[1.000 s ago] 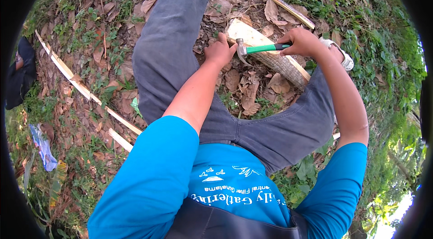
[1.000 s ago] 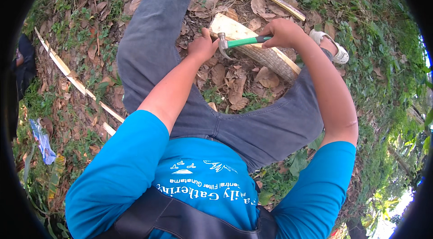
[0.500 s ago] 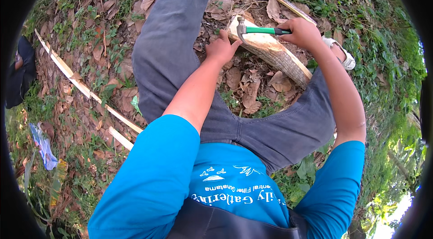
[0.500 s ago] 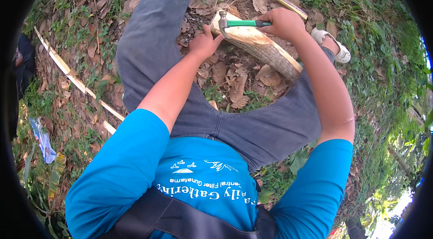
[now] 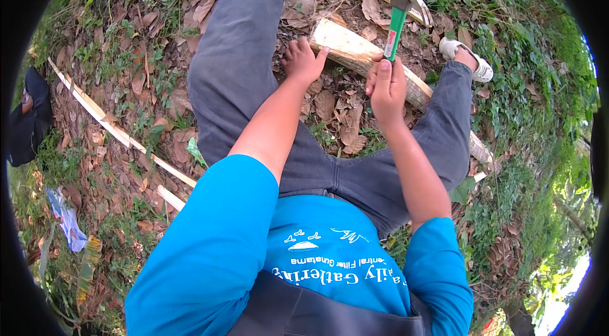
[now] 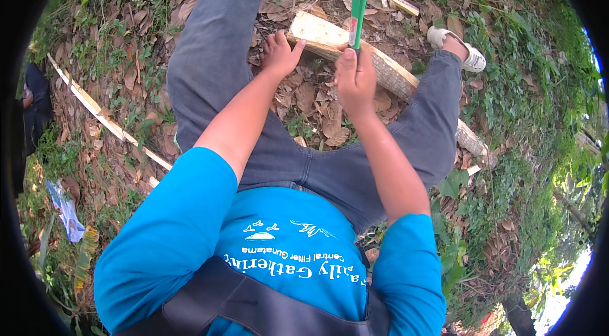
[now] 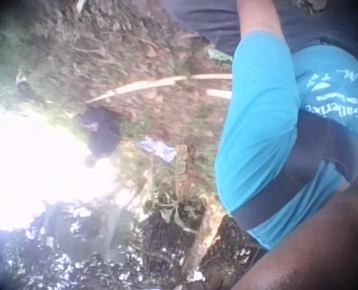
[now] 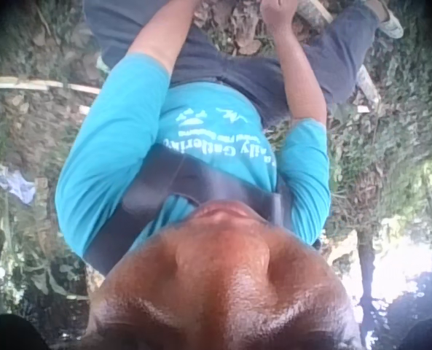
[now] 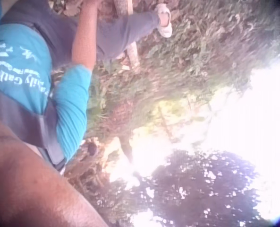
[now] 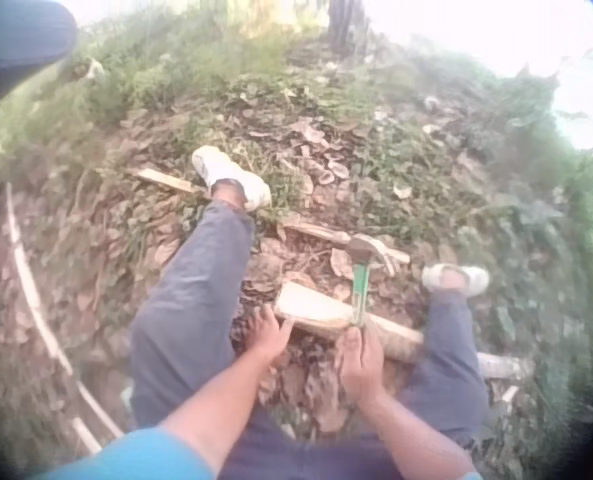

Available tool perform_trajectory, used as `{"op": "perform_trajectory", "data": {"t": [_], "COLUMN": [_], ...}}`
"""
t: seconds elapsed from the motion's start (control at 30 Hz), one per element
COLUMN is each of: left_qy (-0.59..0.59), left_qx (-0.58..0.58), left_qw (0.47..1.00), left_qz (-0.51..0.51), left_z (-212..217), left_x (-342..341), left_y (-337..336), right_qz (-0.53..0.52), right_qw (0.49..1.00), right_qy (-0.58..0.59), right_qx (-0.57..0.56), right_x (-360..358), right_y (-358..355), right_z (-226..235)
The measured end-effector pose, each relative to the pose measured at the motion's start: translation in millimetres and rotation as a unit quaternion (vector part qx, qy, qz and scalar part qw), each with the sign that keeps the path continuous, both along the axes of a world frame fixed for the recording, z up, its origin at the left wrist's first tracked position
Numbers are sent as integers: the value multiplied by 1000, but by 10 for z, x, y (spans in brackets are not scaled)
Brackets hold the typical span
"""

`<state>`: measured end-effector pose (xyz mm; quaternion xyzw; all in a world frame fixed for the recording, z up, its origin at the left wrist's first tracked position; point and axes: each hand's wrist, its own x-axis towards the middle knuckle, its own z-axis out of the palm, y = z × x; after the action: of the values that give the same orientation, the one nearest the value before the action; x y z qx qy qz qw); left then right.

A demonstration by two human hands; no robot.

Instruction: The person sits on the ground and uses a small axe to repeatedly chop a piece of wood placed between their legs. They hold the wood with their left hand and strike it with the axe in their right hand, removing bark and shaping the wood.

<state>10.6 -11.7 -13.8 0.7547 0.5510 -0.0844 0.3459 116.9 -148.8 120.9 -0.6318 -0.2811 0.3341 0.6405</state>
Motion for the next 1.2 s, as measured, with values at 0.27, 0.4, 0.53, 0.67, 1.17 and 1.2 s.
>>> {"op": "perform_trajectory", "data": {"t": [0.27,0.4,0.53,0.67,1.17,1.2], "left_qy": [24,18,24,10,-5,10], "left_qx": [-50,-44,-39,-44,-13,-27], "left_qw": [998,999,999,998,1000,999], "left_qz": [-20,-13,-8,-32,-27,-16], "left_z": [55,-11,-42,94,59,32], "left_x": [94,19,-5,139,110,72], "left_y": [144,107,99,81,72,97], "right_qz": [-38,-55,-77,34,-29,-51], "right_qw": [946,971,972,879,906,921], "right_qy": [-202,-218,-220,-335,-301,-272], "right_qx": [-250,-79,-35,-337,-297,-273], "right_x": [-203,-173,-243,-178,-184,-246], "right_y": [185,252,180,-20,97,191], "right_z": [-584,233,296,-873,-782,-654]}}
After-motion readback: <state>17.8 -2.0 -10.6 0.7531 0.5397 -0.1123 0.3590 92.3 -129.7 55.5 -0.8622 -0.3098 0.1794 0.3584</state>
